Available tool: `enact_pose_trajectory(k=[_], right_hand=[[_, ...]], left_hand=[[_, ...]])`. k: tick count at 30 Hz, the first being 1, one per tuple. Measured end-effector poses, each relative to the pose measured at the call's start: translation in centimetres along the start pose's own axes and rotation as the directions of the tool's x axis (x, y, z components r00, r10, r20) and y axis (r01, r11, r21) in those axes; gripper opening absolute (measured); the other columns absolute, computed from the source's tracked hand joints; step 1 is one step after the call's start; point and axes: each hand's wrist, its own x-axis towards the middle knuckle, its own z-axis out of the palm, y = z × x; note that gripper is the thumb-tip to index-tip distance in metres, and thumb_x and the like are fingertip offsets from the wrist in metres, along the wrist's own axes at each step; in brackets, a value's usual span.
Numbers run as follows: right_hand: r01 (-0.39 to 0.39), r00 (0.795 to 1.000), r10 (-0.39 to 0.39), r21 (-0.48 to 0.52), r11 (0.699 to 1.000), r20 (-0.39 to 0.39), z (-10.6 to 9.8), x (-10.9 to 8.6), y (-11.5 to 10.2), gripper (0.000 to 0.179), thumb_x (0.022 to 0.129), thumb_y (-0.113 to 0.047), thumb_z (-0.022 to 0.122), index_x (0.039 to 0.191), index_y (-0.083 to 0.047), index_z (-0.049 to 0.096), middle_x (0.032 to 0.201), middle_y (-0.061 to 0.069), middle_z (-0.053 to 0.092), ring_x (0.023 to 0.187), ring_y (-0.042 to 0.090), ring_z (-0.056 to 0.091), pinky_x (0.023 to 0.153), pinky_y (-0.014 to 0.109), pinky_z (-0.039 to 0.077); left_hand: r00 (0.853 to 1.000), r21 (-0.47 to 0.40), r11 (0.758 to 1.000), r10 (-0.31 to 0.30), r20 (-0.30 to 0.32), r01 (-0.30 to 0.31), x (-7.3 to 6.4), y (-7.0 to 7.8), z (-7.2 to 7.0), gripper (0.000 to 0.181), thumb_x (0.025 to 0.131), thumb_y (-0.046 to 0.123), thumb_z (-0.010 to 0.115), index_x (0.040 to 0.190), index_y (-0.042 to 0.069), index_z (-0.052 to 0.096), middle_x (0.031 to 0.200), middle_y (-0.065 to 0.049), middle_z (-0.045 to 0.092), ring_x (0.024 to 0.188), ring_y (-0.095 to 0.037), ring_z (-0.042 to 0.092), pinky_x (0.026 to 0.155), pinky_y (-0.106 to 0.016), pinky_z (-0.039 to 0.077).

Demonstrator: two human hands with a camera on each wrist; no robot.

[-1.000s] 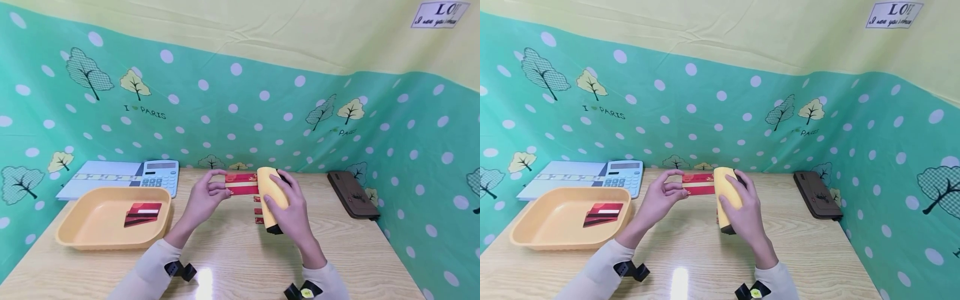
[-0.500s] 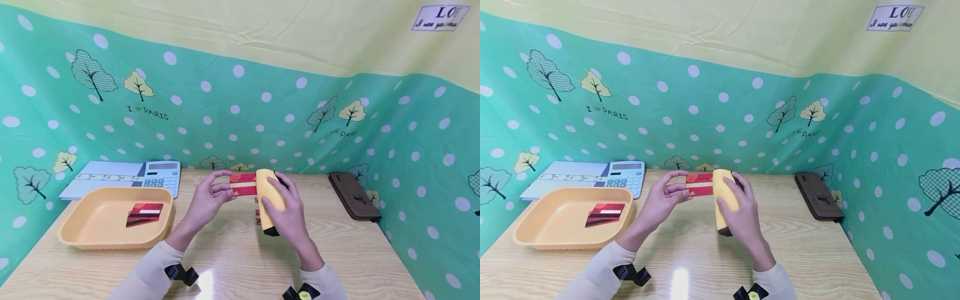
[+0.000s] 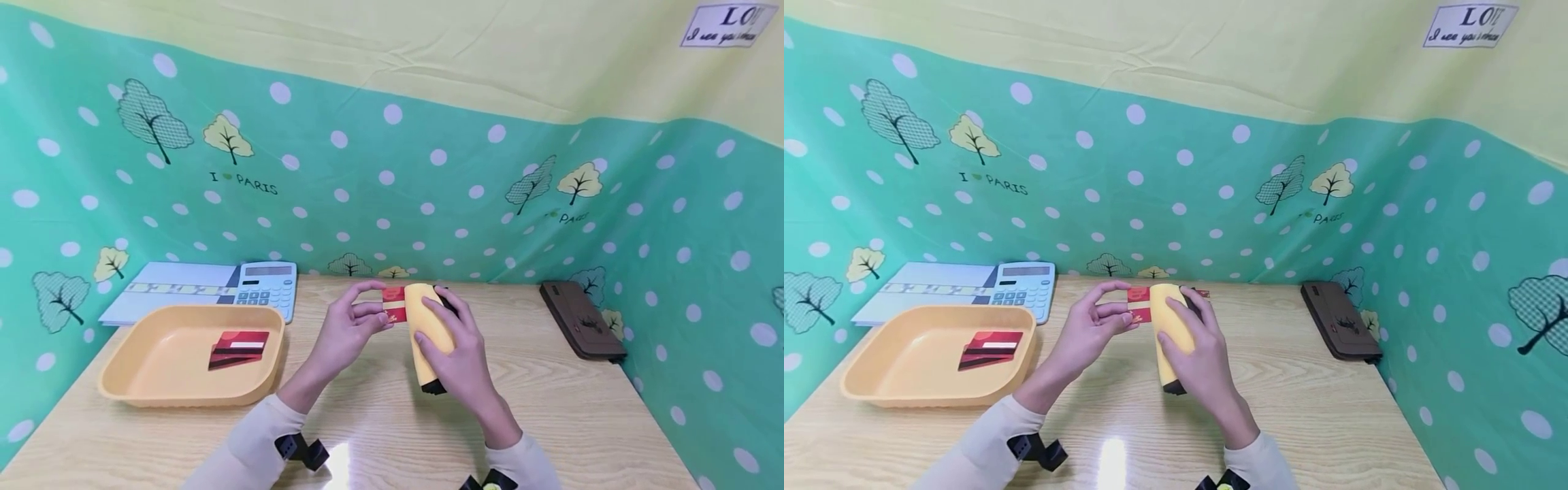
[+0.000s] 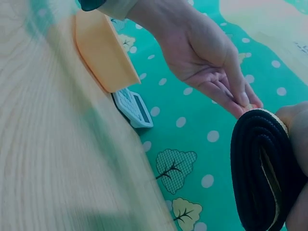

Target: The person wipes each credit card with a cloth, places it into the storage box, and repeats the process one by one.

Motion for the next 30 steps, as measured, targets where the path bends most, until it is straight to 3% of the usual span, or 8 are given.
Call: enact_pose_trajectory(k=[12,19,26,30], right_hand=[[0.038,0.999,-0.038,-0.001,0.999,0.020,0.7,-0.4,-1.2,0.056,0.086,-0.005,0.082,0.138,-0.015,0.065,0.154,0.009,0.050,0.134,0.029,0.056,0.095,0.017,0.055],[0.067,0.997,-0.067,0.008,0.998,0.034,1.0,-0.5,-1.3,0.057,0.085,-0.004,0.082,0.139,-0.015,0.065,0.154,0.010,0.050,0.136,0.029,0.056,0.099,0.015,0.052],[0.067,0.998,-0.067,-0.020,0.998,0.015,1.0,-0.5,-1.3,0.056,0.086,-0.006,0.082,0.139,-0.016,0.065,0.154,0.012,0.049,0.133,0.029,0.057,0.097,0.020,0.055],[0.044,0.999,-0.044,-0.029,0.999,-0.004,0.7,-0.4,-0.9,0.057,0.087,-0.006,0.082,0.140,-0.017,0.065,0.155,0.010,0.049,0.131,0.027,0.059,0.097,0.016,0.054]], left_hand=[[0.999,-0.021,1.000,0.023,0.040,-0.023,-0.2,-0.3,0.6,0.045,0.095,-0.011,0.063,0.135,0.008,0.055,0.117,-0.029,0.073,0.103,-0.025,0.077,0.094,-0.044,0.064],[0.999,0.002,1.000,0.027,0.036,-0.027,-0.4,-0.4,0.6,0.044,0.095,-0.008,0.066,0.135,0.009,0.056,0.113,-0.029,0.074,0.098,-0.018,0.078,0.091,-0.040,0.065],[0.998,0.006,0.999,0.042,0.038,-0.043,-0.4,-0.1,0.6,0.043,0.094,-0.008,0.066,0.134,0.007,0.057,0.115,-0.028,0.074,0.097,-0.019,0.078,0.093,-0.048,0.064],[0.999,0.002,1.000,0.030,0.044,-0.030,-0.4,0.2,0.5,0.042,0.095,-0.008,0.065,0.133,0.007,0.057,0.117,-0.028,0.074,0.100,-0.022,0.078,0.091,-0.044,0.065]])
